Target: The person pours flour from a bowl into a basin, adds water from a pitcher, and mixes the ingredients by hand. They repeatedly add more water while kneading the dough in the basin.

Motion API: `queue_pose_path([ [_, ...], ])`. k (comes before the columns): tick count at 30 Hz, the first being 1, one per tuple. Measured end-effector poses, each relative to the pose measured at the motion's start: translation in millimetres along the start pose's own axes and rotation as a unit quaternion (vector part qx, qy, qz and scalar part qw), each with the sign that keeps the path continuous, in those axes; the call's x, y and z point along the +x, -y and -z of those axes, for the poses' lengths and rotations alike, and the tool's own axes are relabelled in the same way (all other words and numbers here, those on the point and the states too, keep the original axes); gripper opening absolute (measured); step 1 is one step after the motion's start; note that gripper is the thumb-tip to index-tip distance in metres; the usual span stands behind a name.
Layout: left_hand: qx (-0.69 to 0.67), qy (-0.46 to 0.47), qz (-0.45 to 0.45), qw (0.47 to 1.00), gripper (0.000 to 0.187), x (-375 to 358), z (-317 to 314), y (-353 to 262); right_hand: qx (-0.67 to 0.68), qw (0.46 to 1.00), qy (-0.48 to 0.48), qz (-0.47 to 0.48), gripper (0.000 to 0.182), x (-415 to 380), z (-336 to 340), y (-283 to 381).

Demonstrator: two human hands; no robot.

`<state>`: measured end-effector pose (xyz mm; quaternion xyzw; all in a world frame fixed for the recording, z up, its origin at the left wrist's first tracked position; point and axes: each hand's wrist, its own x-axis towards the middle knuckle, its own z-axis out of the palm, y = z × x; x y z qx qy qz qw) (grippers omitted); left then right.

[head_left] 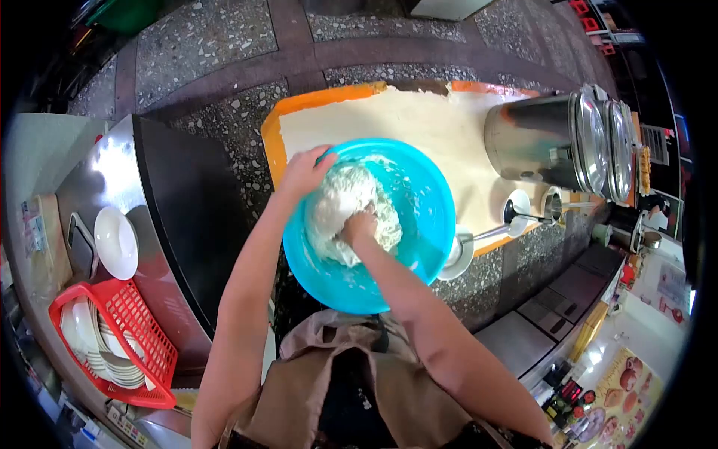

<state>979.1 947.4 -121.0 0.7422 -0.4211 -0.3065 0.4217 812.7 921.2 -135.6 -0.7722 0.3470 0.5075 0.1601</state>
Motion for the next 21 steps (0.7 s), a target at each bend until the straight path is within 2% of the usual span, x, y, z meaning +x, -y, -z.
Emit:
queue_pose_path([
  [2, -0.012, -0.03, 0.004, 0.999, 0.035, -4, -2, 3, 0.038, 0.993, -0.057, 0.098, 0.057, -1, 1, -15],
  [3, -0.025, -0.058, 0.013, 0.998, 0.035, -9, -3, 5, 0.159, 0.974, -0.087, 0.138, 0.058, 6, -14, -33],
  [4, -0.011, -0.069, 0.046, 0.996, 0.035, -28, 0, 5, 0.212, 0.909, -0.263, 0.243, 0.055, 6, -30, -56],
  [5, 0.003, -0.084, 0.075, 0.994, 0.035, -52, 5, 4, 0.396, 0.868, -0.156, 0.254, 0.049, -29, -1, -72],
  [7, -0.09, -0.161, 0.189, 0.965, 0.035, -108, -8, 8, 0.377, 0.878, -0.205, 0.212, 0.057, -14, 17, -101],
  [8, -0.086, -0.21, 0.215, 0.95, 0.034, -128, -15, -2, 0.377, 0.878, -0.204, 0.214, 0.057, 2, 35, -104],
  [10, -0.092, -0.249, 0.219, 0.939, 0.033, -140, -22, -6, 0.446, 0.874, -0.134, 0.142, 0.047, 42, 73, -106],
  [11, -0.105, -0.25, 0.198, 0.942, 0.032, -136, -22, -3, 0.44, 0.875, -0.137, 0.148, 0.047, 60, 71, -94],
  [13, -0.129, -0.253, 0.161, 0.945, 0.03, -126, -17, 4, 0.593, 0.792, -0.077, 0.124, 0.046, 98, 61, -59],
  [14, -0.127, -0.258, 0.16, 0.944, 0.03, -117, -14, 8, 0.591, 0.792, -0.078, 0.129, 0.046, 104, 64, -57],
  [16, -0.138, -0.228, 0.133, 0.954, 0.029, -103, -5, 7, 0.624, 0.77, 0.002, 0.135, 0.046, 79, 67, -56],
  [17, -0.125, -0.21, 0.142, 0.959, 0.029, -95, 1, 0, 0.622, 0.742, 0.088, 0.235, 0.052, 72, 67, -62],
  [18, -0.126, -0.207, 0.142, 0.96, 0.029, -89, 2, 3, 0.624, 0.741, 0.087, 0.233, 0.052, 53, 73, -62],
  [19, -0.12, -0.206, 0.14, 0.961, 0.029, -84, -2, 11, 0.404, 0.859, 0.071, 0.305, 0.057, 21, 83, -62],
  [20, -0.115, -0.204, 0.14, 0.962, 0.029, -82, -4, 11, 0.158, 0.921, 0.054, 0.353, 0.061, -8, 83, -64],
  [21, -0.119, -0.197, 0.142, 0.963, 0.029, -80, -1, 4, 0.276, 0.877, -0.009, 0.394, 0.066, -31, 50, -73],
])
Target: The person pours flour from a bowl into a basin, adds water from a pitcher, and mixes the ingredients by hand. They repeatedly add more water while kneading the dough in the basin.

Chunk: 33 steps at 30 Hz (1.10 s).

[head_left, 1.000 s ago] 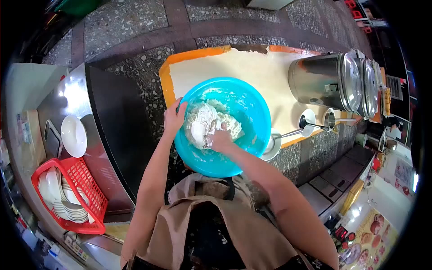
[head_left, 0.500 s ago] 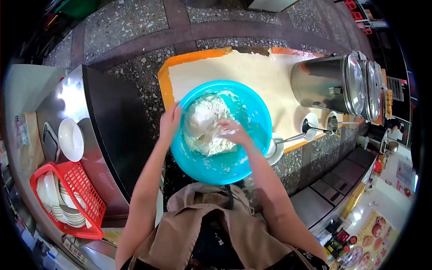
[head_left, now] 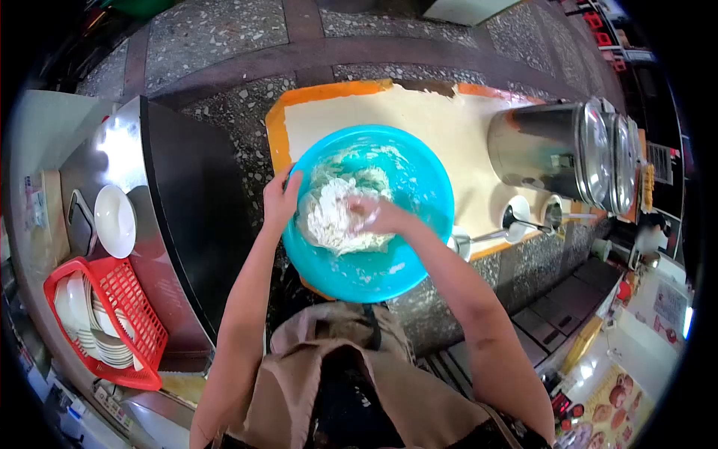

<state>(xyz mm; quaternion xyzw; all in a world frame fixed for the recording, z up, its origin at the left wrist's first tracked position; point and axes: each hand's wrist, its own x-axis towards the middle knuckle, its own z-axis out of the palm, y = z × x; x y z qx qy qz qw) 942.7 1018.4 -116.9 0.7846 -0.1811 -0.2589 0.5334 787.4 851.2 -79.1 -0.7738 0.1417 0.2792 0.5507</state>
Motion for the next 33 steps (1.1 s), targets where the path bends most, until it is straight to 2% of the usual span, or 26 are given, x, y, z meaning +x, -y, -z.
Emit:
queue_pose_path([
  [1, -0.002, 0.019, 0.016, 1.0, 0.029, 1, 0, -9, -0.186, 0.976, -0.107, 0.029, 0.066, -18, -28, -12],
  [3, -0.005, 0.038, 0.032, 0.999, 0.029, 4, -3, -16, -0.385, 0.908, -0.045, -0.159, 0.059, -22, -61, 9],
  [4, -0.001, 0.061, 0.031, 0.998, 0.029, 4, -5, -13, -0.382, 0.909, -0.042, -0.161, 0.059, -20, -69, 7],
  [6, 0.001, 0.083, 0.021, 0.996, 0.029, 18, -11, -10, -0.403, 0.888, 0.046, -0.218, 0.048, 1, -74, -15],
  [7, 0.014, 0.1, -0.008, 0.995, 0.029, 25, -14, -10, -0.407, 0.886, 0.04, -0.217, 0.048, 12, -88, -30],
  [9, 0.023, 0.112, -0.041, 0.993, 0.028, 47, -25, -15, -0.561, 0.787, -0.16, -0.203, 0.032, 28, -121, -58],
  [10, 0.063, 0.16, -0.089, 0.981, 0.029, 61, -32, -22, -0.491, 0.832, -0.035, -0.256, 0.027, 31, -106, -32],
  [11, 0.105, 0.209, -0.135, 0.963, 0.03, 72, -37, -29, -0.493, 0.831, -0.036, -0.255, 0.027, 40, -104, -32],
  [13, 0.159, 0.225, -0.145, 0.95, 0.031, 80, -45, -41, -0.395, 0.859, -0.087, -0.312, 0.026, 45, -111, -31],
  [15, 0.215, 0.226, -0.168, 0.935, 0.031, 82, -40, -40, -0.379, 0.871, -0.073, -0.304, 0.024, 52, -104, -54],
  [16, 0.186, 0.164, -0.178, 0.952, 0.031, 71, -34, -20, -0.283, 0.92, -0.221, -0.154, 0.024, 40, -101, -71],
  [17, 0.155, 0.105, -0.184, 0.965, 0.031, 52, -25, -6, -0.171, 0.919, -0.354, 0.001, 0.026, 21, -98, -81],
  [19, 0.062, 0.055, 0.028, 0.996, 0.031, -14, 6, -14, 0.038, 0.951, -0.303, -0.055, 0.034, -22, -42, -31],
  [21, -0.053, -0.047, 0.085, 0.994, 0.033, -71, 3, 19, 0.005, 0.914, -0.406, 0.013, 0.046, -6, -3, -56],
  [23, -0.043, -0.08, 0.079, 0.993, 0.033, -83, -2, 20, -0.048, 0.931, -0.34, -0.12, 0.052, 42, 36, -57],
  [25, -0.042, -0.121, 0.073, 0.989, 0.033, -75, -6, 15, 0.051, 0.934, -0.335, -0.112, 0.062, 89, 35, -60],
  [26, -0.023, -0.11, 0.032, 0.993, 0.033, -61, -3, 10, 0.045, 0.936, -0.331, -0.107, 0.062, 108, 42, -56],
  [27, -0.002, -0.091, -0.003, 0.996, 0.033, -55, -1, 8, 0.037, 0.949, -0.269, -0.159, 0.064, 113, 45, -37],
  [28, -0.001, -0.088, 0.009, 0.996, 0.033, -58, -1, 11, 0.033, 0.955, -0.202, -0.216, 0.066, 106, 37, -30],
  [29, -0.021, -0.079, 0.016, 0.997, 0.032, -50, -2, 14, 0.033, 0.954, -0.203, -0.217, 0.066, 95, 34, -23],
  [31, -0.041, -0.074, 0.004, 0.996, 0.032, -20, -3, 8, -0.035, 0.975, -0.148, -0.162, 0.074, 73, 30, -1],
  [32, -0.011, -0.061, -0.016, 0.998, 0.031, -16, -3, 6, -0.07, 0.984, -0.119, -0.113, 0.072, 52, 21, 6],
  [33, 0.018, -0.046, -0.031, 0.998, 0.031, -17, -3, 2, -0.13, 0.983, -0.023, -0.129, 0.075, 38, 12, 11],
])
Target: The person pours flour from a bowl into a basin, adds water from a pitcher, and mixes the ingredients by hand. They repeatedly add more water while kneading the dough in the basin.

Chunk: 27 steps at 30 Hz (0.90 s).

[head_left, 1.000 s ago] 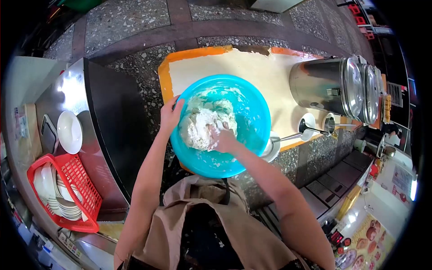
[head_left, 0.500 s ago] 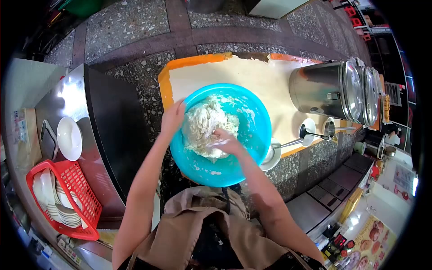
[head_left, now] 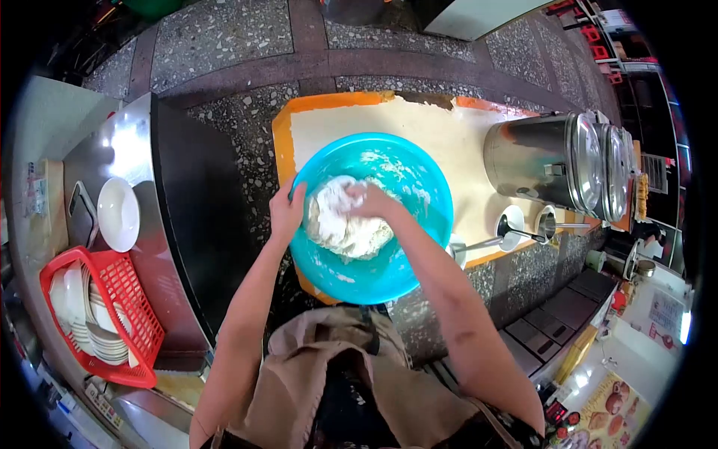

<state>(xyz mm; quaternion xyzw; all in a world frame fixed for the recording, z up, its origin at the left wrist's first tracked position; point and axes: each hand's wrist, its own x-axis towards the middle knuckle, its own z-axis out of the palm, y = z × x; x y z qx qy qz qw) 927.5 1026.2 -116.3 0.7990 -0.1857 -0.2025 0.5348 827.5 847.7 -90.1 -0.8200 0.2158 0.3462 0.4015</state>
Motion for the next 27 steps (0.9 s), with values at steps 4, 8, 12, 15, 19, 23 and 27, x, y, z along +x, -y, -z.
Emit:
queue_pose_path([
  [4, -0.006, 0.061, 0.016, 0.998, 0.03, 5, -4, -14, -0.27, 0.957, -0.091, 0.054, 0.074, -63, -73, -13],
  [8, 0.009, 0.088, 0.019, 0.996, 0.029, 25, -10, -8, -0.261, 0.963, -0.017, -0.064, 0.036, -20, -83, -19],
  [12, 0.055, 0.201, -0.09, 0.974, 0.031, 79, -33, -23, -0.181, 0.957, -0.022, -0.227, 0.04, 18, -91, -16],
  [15, 0.096, 0.187, -0.114, 0.971, 0.032, 90, -45, -27, -0.228, 0.954, -0.091, -0.174, 0.036, 5, -83, -7],
  [19, 0.06, 0.102, 0.014, 0.993, 0.032, 27, -7, -9, 0.197, 0.962, -0.184, 0.04, 0.035, -41, -39, -53],
  [23, 0.013, -0.052, 0.061, 0.997, 0.032, -31, 1, -4, 0.122, 0.968, -0.217, -0.023, 0.05, 24, 29, -60],
  [27, -0.008, -0.002, 0.009, 1.0, 0.032, -3, 3, -7, 0.269, 0.955, -0.1, -0.079, 0.067, 89, 12, -30],
])
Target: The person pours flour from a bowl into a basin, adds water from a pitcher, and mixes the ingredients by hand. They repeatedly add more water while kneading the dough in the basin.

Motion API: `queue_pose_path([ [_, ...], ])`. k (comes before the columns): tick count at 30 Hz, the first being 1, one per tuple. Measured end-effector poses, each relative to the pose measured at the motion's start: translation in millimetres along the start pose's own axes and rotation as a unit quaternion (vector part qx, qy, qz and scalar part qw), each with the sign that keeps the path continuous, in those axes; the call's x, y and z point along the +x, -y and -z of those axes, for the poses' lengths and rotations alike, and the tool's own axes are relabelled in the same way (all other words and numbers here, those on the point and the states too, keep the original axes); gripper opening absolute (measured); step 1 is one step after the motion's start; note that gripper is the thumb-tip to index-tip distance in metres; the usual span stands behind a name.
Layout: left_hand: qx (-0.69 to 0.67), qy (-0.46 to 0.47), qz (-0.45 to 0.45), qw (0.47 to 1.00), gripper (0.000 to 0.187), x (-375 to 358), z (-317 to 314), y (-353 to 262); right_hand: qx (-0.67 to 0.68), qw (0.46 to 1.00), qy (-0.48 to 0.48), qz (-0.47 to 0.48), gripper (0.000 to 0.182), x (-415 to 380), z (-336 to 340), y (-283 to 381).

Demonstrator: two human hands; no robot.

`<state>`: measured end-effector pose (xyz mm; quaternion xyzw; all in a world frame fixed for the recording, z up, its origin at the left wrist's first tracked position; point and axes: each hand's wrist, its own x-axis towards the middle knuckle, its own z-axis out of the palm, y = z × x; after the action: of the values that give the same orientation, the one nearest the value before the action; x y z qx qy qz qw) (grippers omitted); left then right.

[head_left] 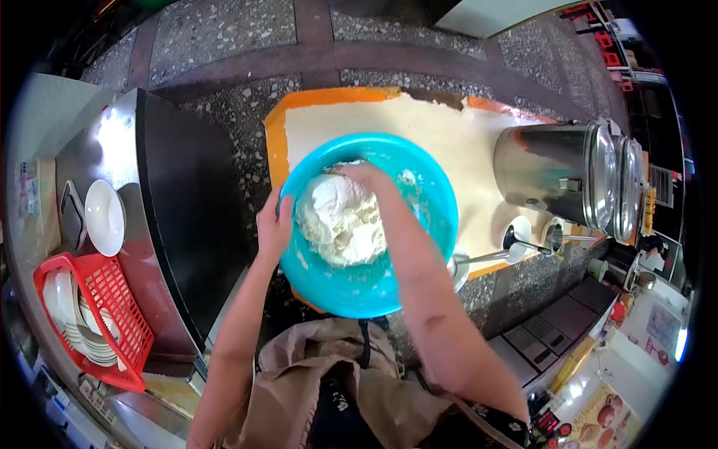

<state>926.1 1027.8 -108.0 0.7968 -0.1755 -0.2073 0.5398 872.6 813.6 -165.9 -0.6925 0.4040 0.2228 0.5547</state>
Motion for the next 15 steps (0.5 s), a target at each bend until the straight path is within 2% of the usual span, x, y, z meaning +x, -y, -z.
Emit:
queue_pose_path([
  [1, 0.02, 0.027, -0.005, 0.999, 0.032, 0, 3, -3, 0.004, 1.0, 0.01, -0.015, 0.067, -7, -11, -17],
  [3, 0.023, 0.046, -0.008, 0.999, 0.031, 14, 0, -3, -0.083, 0.995, 0.057, 0.016, 0.075, -8, -4, -30],
  [4, 0.028, 0.07, -0.012, 0.997, 0.031, 22, -2, -6, -0.105, 0.977, 0.103, 0.152, 0.076, -25, -3, -31],
  [6, 0.044, 0.09, -0.02, 0.995, 0.031, 31, -8, -13, -0.274, 0.923, 0.178, 0.202, 0.078, -94, 6, -19],
  [7, 0.059, 0.113, -0.024, 0.992, 0.031, 34, -12, -15, -0.294, 0.921, 0.166, 0.196, 0.079, -121, -1, -34],
  [8, 0.06, 0.131, -0.029, 0.989, 0.031, 36, -16, -16, -0.395, 0.891, 0.076, 0.209, 0.072, -155, -11, -53],
  [9, 0.057, 0.134, -0.028, 0.989, 0.031, 38, -22, -18, -0.396, 0.892, 0.076, 0.204, 0.072, -170, -23, -66],
  [11, 0.086, 0.175, -0.035, 0.98, 0.031, 41, -33, -18, -0.526, 0.845, -0.06, 0.074, 0.073, -175, -50, -82],
  [12, 0.085, 0.175, -0.034, 0.98, 0.031, 43, -38, -18, -0.526, 0.845, -0.059, 0.073, 0.073, -164, -55, -83],
  [14, 0.117, 0.229, -0.083, 0.963, 0.031, 58, -53, -23, -0.562, 0.816, 0.097, -0.096, 0.078, -129, -55, -80],
  [15, 0.115, 0.225, -0.088, 0.964, 0.031, 70, -63, -27, -0.565, 0.814, 0.091, -0.094, 0.078, -116, -55, -75],
])
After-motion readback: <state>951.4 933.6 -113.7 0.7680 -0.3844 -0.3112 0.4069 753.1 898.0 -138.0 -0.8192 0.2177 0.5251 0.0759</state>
